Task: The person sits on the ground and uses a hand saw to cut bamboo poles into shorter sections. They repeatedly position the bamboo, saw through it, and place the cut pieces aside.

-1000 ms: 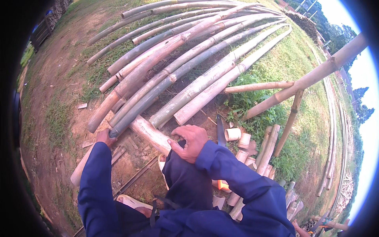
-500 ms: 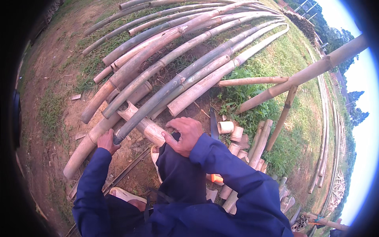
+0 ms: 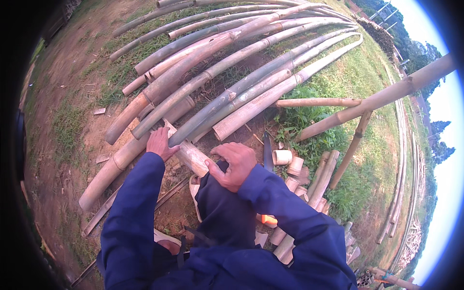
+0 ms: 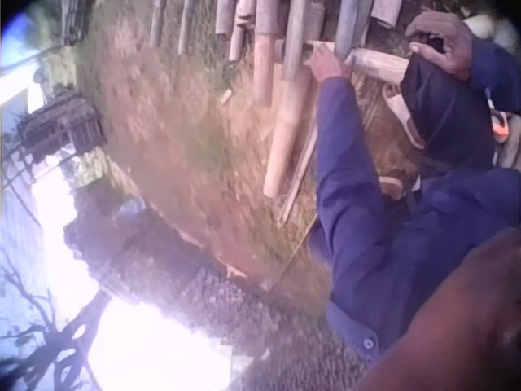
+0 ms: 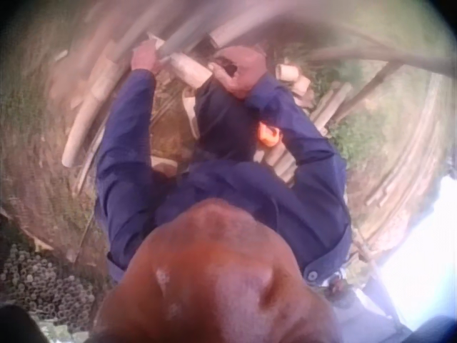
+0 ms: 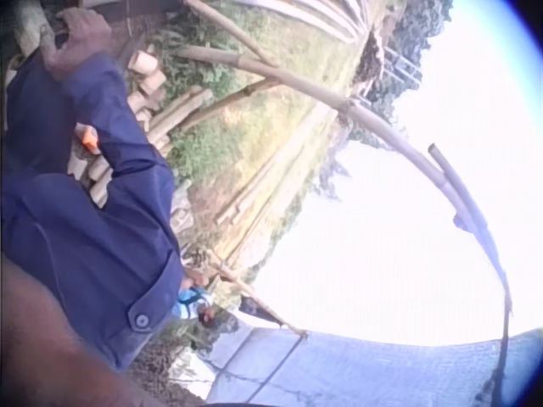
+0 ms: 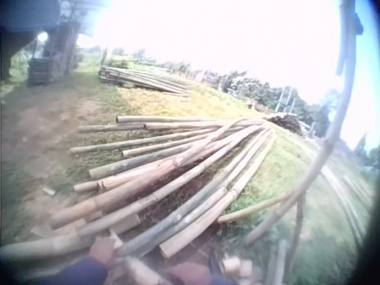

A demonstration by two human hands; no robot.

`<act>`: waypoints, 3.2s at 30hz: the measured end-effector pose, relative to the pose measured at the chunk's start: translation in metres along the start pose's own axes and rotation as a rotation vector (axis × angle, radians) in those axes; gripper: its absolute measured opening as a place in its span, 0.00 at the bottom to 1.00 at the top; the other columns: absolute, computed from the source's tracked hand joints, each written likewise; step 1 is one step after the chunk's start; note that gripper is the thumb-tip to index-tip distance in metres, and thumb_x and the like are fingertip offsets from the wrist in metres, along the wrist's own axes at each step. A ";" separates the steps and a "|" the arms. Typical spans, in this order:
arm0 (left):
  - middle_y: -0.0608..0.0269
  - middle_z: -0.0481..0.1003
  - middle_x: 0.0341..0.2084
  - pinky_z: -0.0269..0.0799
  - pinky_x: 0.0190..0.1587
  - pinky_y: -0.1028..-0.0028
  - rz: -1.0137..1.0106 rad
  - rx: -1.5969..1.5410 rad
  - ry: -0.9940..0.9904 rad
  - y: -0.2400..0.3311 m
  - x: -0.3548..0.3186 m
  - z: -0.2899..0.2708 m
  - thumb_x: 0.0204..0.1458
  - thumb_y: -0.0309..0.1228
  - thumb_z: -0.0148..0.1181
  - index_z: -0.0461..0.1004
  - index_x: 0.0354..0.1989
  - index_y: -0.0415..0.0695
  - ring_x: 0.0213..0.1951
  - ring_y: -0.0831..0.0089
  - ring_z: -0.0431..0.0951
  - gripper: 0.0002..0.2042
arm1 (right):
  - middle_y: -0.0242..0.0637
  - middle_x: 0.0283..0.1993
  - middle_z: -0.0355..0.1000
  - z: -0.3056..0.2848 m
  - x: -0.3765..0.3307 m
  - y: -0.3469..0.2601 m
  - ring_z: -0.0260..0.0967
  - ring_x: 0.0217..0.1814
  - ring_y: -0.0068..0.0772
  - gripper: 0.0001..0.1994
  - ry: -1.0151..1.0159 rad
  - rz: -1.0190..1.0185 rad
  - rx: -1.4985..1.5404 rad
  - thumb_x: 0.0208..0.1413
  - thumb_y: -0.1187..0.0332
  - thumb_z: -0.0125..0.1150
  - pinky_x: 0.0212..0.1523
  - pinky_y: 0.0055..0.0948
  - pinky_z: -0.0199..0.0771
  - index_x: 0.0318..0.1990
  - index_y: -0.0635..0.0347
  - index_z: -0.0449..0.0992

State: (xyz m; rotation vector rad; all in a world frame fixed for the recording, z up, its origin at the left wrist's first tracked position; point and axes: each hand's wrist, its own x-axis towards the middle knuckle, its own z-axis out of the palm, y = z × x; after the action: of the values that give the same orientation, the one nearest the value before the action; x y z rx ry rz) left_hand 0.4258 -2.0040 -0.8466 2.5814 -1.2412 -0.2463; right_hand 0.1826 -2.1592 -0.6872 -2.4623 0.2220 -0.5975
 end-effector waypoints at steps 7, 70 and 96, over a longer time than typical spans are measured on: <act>0.45 0.82 0.46 0.77 0.55 0.55 -0.202 -0.013 -0.300 0.009 0.037 0.026 0.44 0.42 0.71 0.77 0.52 0.40 0.51 0.50 0.83 0.28 | 0.46 0.35 0.79 -0.005 0.000 -0.005 0.79 0.34 0.44 0.11 -0.040 0.062 -0.023 0.53 0.68 0.71 0.38 0.36 0.79 0.40 0.65 0.81; 0.55 0.72 0.55 0.67 0.61 0.60 -0.316 0.201 0.041 -0.086 -0.096 0.011 0.41 0.39 0.78 0.66 0.61 0.43 0.60 0.60 0.72 0.38 | 0.48 0.40 0.80 -0.008 -0.027 -0.017 0.77 0.41 0.38 0.12 -0.043 0.126 -0.028 0.67 0.69 0.56 0.46 0.34 0.76 0.46 0.72 0.79; 0.52 0.81 0.48 0.70 0.60 0.58 -0.490 0.260 -0.167 -0.226 -0.240 -0.055 0.43 0.43 0.72 0.71 0.62 0.52 0.52 0.55 0.81 0.34 | 0.45 0.39 0.79 -0.022 -0.042 -0.005 0.76 0.40 0.40 0.11 -0.011 0.086 -0.043 0.64 0.70 0.57 0.46 0.37 0.76 0.46 0.68 0.81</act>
State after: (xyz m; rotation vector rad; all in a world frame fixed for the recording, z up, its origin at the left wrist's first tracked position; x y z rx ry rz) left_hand 0.4584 -1.6718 -0.8555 3.1211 -0.7004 -0.4258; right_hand 0.1355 -2.1537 -0.6838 -2.4822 0.3377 -0.5481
